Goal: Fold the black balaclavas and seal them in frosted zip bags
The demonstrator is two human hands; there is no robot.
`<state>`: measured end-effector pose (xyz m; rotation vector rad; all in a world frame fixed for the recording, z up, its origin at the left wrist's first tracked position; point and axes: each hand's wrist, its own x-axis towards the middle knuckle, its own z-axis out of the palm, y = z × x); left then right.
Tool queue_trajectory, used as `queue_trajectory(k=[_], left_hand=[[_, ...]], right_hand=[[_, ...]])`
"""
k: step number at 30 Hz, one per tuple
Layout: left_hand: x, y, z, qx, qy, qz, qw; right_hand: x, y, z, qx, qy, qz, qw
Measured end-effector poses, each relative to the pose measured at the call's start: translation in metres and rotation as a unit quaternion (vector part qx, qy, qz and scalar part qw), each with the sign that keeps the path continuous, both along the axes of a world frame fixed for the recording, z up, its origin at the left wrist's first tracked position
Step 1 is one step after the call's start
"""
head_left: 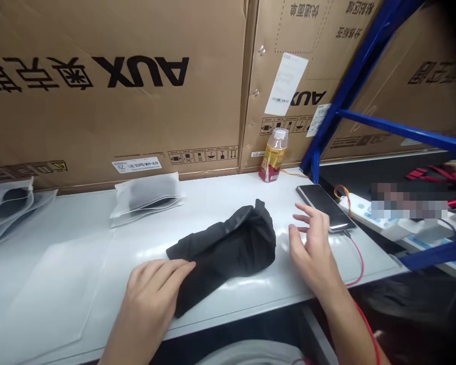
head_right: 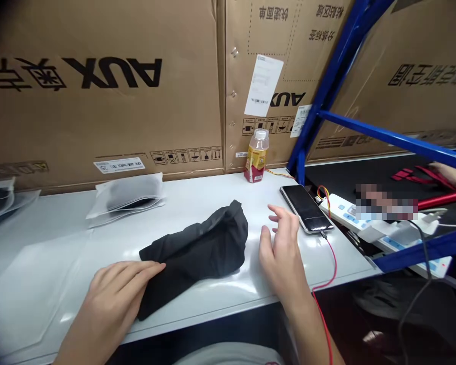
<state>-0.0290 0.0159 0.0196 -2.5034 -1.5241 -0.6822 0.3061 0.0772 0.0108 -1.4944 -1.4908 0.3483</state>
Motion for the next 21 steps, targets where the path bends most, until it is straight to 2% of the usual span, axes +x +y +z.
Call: queue_trajectory(k=[2, 4, 6, 8, 10, 13, 15, 18, 19, 21], left_hand=[[0.003, -0.002, 0.003, -0.010, 0.006, 0.026, 1.000], [0.008, -0.004, 0.006, -0.034, 0.018, 0.029, 0.999], [0.010, -0.004, 0.007, -0.054, 0.029, 0.016, 0.998], [0.009, -0.005, 0.006, -0.040, 0.032, 0.019, 0.999], [0.004, -0.005, 0.005, 0.013, 0.037, 0.039, 0.998], [-0.008, -0.006, 0.005, 0.079, 0.060, 0.028, 0.995], [-0.013, -0.008, 0.010, 0.033, 0.074, -0.019, 0.997], [-0.017, -0.010, 0.022, -0.142, 0.072, -0.095, 0.983], [-0.018, -0.009, 0.026, -0.193, 0.057, -0.109, 0.974], [-0.018, -0.004, 0.031, -0.263, 0.004, -0.099, 0.960]], right_hand=[[-0.004, -0.002, 0.008, 0.023, -0.063, 0.072, 0.995], [-0.013, -0.004, 0.011, 0.005, -0.128, 0.170, 0.977], [-0.019, -0.004, 0.009, -0.018, -0.165, 0.214, 0.963], [-0.018, -0.002, 0.005, -0.026, -0.149, 0.207, 0.967], [-0.009, -0.001, 0.002, -0.027, -0.112, 0.175, 0.978], [0.014, -0.003, 0.008, -0.044, -0.110, 0.143, 0.983], [0.030, -0.007, 0.015, -0.073, -0.150, 0.165, 0.972], [0.045, -0.012, 0.024, -0.086, -0.179, 0.241, 0.950], [0.047, -0.012, 0.025, -0.066, -0.178, 0.242, 0.952], [0.044, -0.009, 0.025, -0.008, -0.187, 0.201, 0.962]])
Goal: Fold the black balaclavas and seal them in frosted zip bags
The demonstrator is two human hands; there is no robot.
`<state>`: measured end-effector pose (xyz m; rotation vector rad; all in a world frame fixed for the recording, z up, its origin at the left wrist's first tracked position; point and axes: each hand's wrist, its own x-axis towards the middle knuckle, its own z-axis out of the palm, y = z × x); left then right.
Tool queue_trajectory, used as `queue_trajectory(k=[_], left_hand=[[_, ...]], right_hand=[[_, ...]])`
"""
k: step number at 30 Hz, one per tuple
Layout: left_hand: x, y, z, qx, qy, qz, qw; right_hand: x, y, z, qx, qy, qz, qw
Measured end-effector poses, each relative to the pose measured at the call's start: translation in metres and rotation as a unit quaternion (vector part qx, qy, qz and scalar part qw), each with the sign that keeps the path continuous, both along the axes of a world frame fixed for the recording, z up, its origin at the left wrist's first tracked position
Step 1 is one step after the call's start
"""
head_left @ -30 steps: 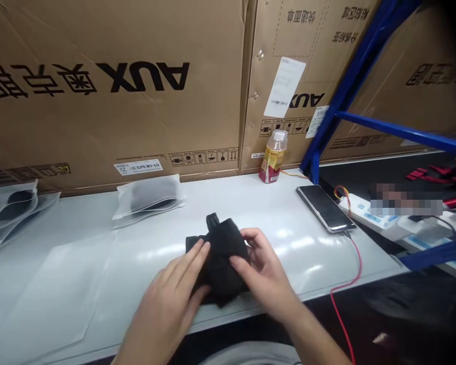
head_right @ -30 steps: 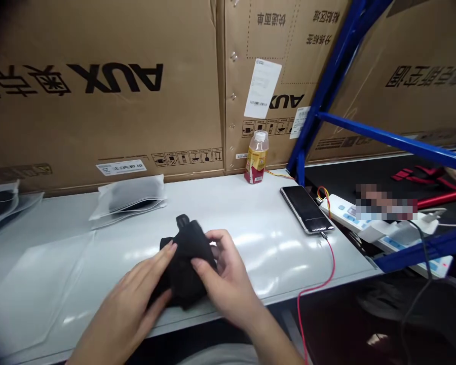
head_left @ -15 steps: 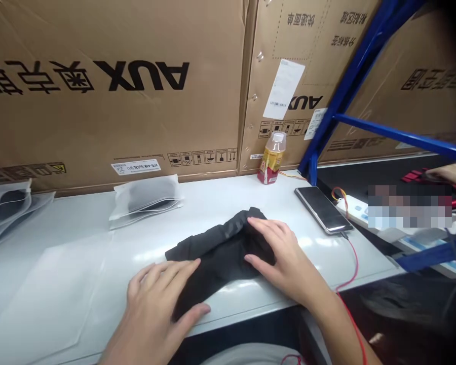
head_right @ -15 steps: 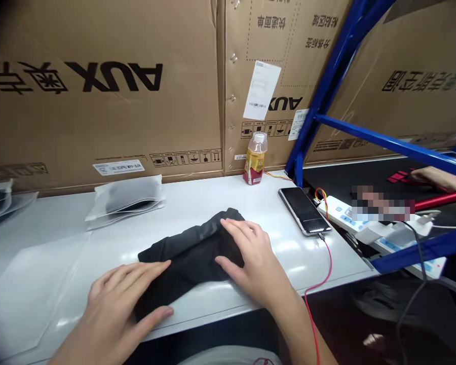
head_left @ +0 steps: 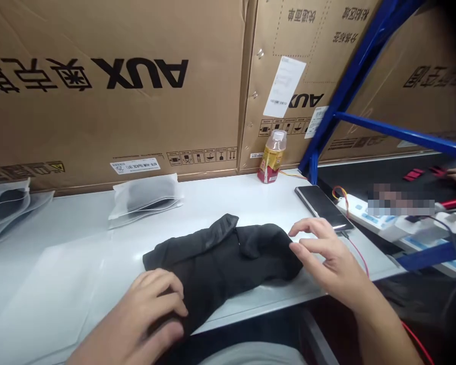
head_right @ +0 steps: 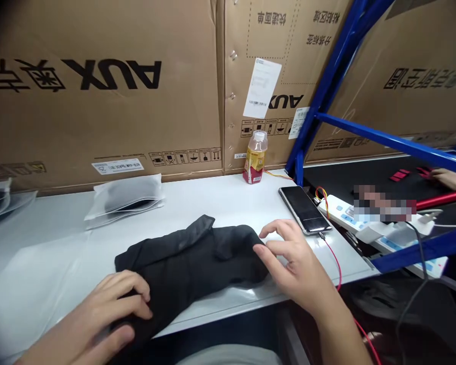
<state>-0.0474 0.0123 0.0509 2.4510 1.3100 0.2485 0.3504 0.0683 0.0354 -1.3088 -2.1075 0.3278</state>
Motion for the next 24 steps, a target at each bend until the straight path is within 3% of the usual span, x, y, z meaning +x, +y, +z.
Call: queue_trajectory(k=[2, 5, 8, 12, 14, 17, 18, 20, 22, 24], left_hand=[[0.000, 0.009, 0.001, -0.024, -0.027, 0.064, 0.997], [0.001, 0.026, -0.004, 0.030, 0.025, 0.136, 0.990], [0.003, 0.038, -0.015, 0.095, 0.096, 0.138, 0.981], [0.006, 0.039, -0.025, 0.068, 0.123, 0.101, 0.985], [0.006, 0.038, -0.026, 0.043, 0.122, 0.067, 0.989], [0.005, 0.038, -0.023, 0.026, 0.122, 0.044, 0.991], [0.006, 0.038, -0.021, 0.028, 0.122, 0.048, 0.991], [0.010, 0.041, -0.019, 0.042, 0.121, 0.054, 0.990], [0.018, 0.044, -0.021, 0.064, 0.118, 0.050, 0.990], [0.025, 0.047, -0.027, 0.092, 0.118, 0.044, 0.988]], right_hand=[[-0.008, 0.006, -0.002, 0.043, -0.025, -0.028, 0.998], [-0.019, 0.014, -0.004, -0.009, -0.086, 0.032, 0.996], [-0.023, 0.018, 0.000, -0.095, -0.093, 0.066, 0.989], [-0.020, 0.027, 0.006, -0.167, -0.058, 0.020, 0.984], [-0.021, 0.033, 0.004, -0.125, -0.049, -0.053, 0.989], [-0.030, 0.035, -0.005, 0.031, -0.026, -0.199, 0.979], [-0.035, 0.033, -0.008, 0.067, -0.021, -0.209, 0.975], [-0.048, 0.023, -0.014, 0.067, -0.029, -0.146, 0.987], [-0.059, 0.011, -0.019, 0.007, -0.062, -0.039, 0.997], [-0.067, 0.001, -0.023, -0.063, -0.104, 0.026, 0.992]])
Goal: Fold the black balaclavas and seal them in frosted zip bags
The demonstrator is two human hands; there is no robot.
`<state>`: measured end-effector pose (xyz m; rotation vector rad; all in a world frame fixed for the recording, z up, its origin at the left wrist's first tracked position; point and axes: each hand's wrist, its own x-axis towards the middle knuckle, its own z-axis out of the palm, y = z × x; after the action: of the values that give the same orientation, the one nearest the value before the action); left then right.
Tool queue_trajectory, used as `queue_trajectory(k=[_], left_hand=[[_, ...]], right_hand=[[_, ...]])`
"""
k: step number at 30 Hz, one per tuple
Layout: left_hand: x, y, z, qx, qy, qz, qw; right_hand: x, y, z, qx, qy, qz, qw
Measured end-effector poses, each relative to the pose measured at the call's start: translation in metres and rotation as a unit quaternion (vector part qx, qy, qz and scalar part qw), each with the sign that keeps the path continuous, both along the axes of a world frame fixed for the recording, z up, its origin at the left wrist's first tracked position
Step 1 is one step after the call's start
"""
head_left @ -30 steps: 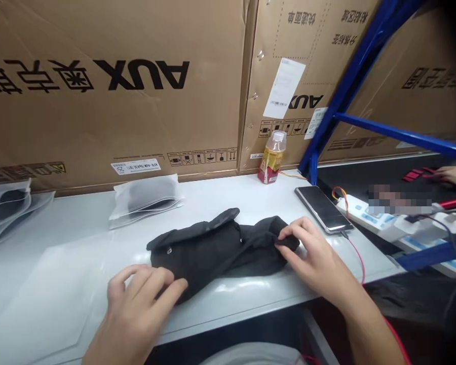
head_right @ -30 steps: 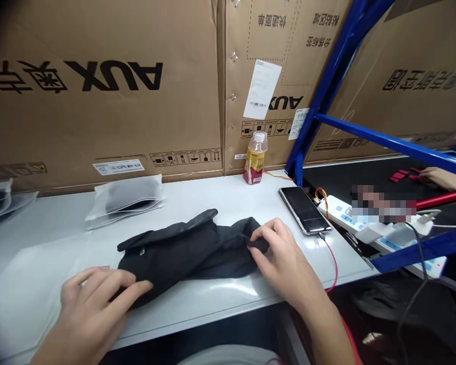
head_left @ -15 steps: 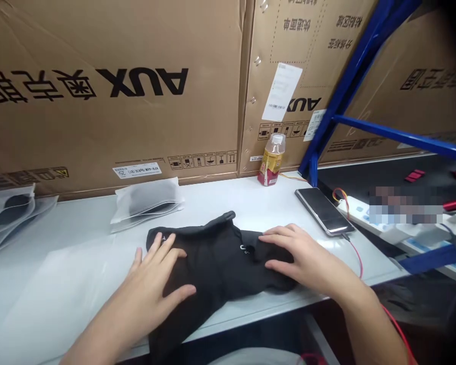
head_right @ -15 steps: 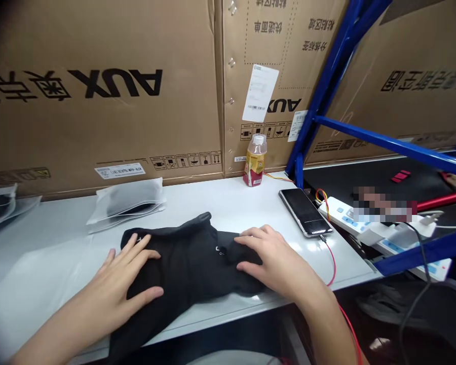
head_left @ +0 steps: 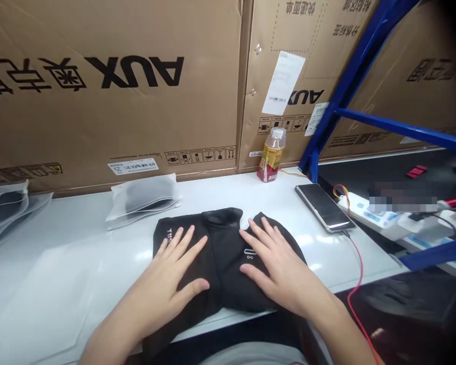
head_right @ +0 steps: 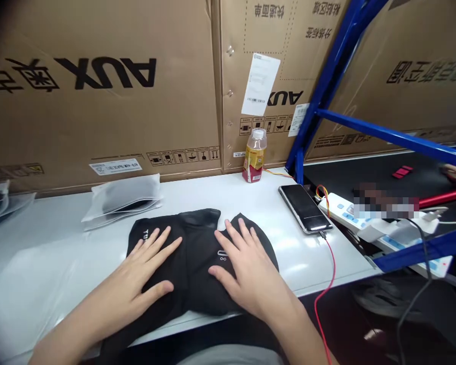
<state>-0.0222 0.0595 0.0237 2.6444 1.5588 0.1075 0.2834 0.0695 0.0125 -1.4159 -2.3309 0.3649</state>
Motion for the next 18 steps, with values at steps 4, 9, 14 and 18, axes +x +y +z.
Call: queue_trajectory(k=[4, 9, 14, 18], left_hand=[[-0.012, 0.010, -0.007, 0.019, 0.013, -0.008, 1.000], [-0.077, 0.038, 0.029, 0.093, 0.051, 0.149, 0.983], [-0.110, 0.064, 0.068, 0.104, 0.090, 0.241, 0.961], [-0.114, 0.074, 0.066, 0.089, 0.108, 0.277, 0.951]], right_hand=[[-0.002, -0.004, -0.004, -0.068, -0.043, -0.001, 0.997], [0.000, -0.002, -0.003, -0.075, -0.054, -0.001, 0.996], [-0.001, -0.002, -0.004, -0.084, -0.066, -0.005, 0.994], [-0.001, -0.003, -0.006, -0.072, -0.053, -0.013, 0.996]])
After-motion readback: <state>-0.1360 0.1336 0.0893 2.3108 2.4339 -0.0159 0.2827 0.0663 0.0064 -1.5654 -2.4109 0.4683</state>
